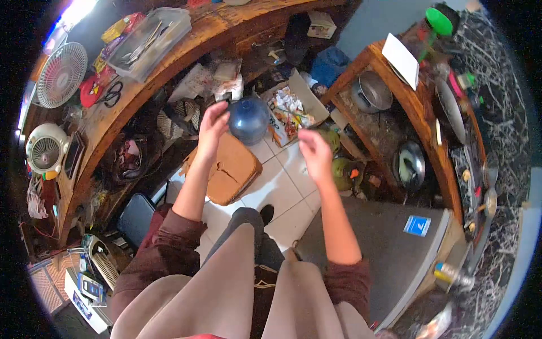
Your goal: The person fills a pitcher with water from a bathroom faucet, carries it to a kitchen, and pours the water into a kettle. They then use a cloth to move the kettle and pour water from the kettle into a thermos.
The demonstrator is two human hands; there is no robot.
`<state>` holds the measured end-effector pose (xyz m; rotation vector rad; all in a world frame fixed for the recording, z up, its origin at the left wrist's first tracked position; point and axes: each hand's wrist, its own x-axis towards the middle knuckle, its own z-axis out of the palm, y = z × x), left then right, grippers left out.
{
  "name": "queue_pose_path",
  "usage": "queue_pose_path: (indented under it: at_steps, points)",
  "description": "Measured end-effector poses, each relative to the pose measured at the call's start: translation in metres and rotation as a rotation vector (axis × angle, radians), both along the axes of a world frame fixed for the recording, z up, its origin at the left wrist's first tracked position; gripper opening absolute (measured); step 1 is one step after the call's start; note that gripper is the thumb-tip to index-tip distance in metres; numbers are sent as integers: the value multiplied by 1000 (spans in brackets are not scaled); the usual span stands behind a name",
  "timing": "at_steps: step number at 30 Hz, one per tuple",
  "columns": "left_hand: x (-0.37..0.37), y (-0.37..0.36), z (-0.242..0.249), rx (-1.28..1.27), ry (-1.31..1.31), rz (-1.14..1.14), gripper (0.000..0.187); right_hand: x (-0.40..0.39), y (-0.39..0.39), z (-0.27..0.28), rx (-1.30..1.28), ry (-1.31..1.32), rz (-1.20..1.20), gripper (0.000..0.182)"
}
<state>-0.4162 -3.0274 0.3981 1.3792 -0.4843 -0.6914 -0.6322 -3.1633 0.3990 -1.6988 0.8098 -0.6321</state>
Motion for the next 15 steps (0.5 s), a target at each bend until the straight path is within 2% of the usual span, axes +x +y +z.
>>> queue_pose_path:
  at_steps: [2,4,6,8,12,13,15]
  points:
    - [28,-42,3,-58,-26,48,34,61,-46,21,-50,-70,67,23]
    - [59,-81,17,-122,-97,69,41,119,-90,39,-199,-13,159,24]
    - [104,-125,23,-149,-285,125,43,178,-136,45,-288,-3,203,26]
    - [152,-168,37,-117,-336,185,46,230,-174,56,-206,-36,146,28]
    - [247,-239,47,-102,-605,285,57,327,-244,76,-406,-47,81,37]
    - [262,-251,52,-102,-607,290,57,350,-255,82,-410,-95,43,38]
    - [289,-269,62,67,-628,321,61,401,-280,82,-471,-130,-41,40]
